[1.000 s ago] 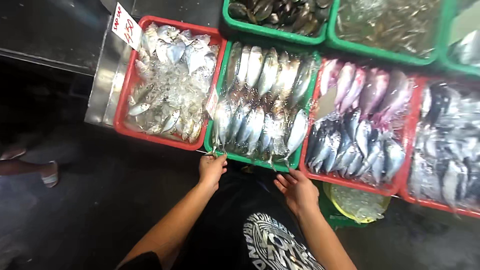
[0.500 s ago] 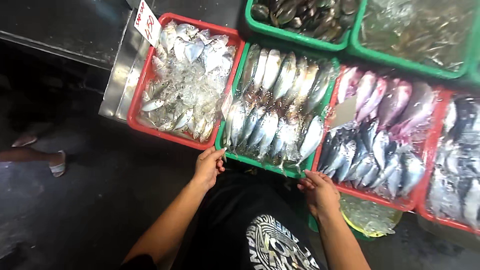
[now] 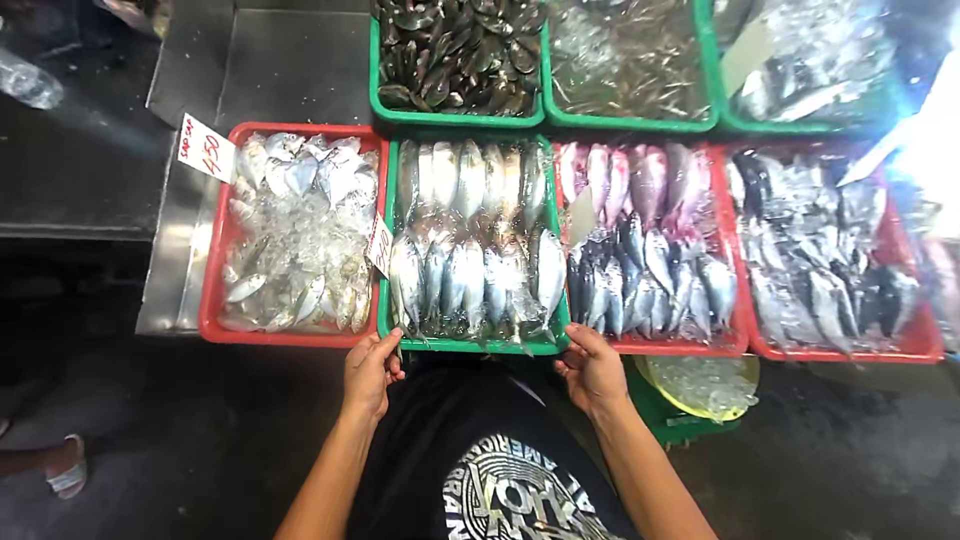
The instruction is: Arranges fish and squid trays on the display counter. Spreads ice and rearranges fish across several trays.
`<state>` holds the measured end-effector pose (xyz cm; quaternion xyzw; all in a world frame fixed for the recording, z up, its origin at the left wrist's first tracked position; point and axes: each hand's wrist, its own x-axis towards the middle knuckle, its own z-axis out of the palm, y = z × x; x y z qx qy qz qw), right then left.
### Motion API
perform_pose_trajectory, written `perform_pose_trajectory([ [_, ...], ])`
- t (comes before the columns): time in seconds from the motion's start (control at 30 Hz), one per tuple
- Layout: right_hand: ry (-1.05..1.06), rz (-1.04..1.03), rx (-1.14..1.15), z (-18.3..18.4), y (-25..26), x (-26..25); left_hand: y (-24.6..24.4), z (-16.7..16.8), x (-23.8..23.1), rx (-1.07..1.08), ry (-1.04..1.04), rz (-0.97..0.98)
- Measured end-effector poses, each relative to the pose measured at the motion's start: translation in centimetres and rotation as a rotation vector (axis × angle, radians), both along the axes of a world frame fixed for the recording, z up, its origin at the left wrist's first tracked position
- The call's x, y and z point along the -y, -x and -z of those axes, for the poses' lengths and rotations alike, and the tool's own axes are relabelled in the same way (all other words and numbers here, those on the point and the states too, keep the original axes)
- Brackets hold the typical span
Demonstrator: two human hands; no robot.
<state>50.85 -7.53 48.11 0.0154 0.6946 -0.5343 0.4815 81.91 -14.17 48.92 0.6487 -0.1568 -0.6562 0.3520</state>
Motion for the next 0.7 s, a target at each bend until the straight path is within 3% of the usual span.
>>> perform_pose_trajectory([
  [0.7, 0.027, 0.009, -0.03, -2.2, 0.1, 0.4, -0.2, -1.2, 0.8, -0.019, 0.157, 0.046],
])
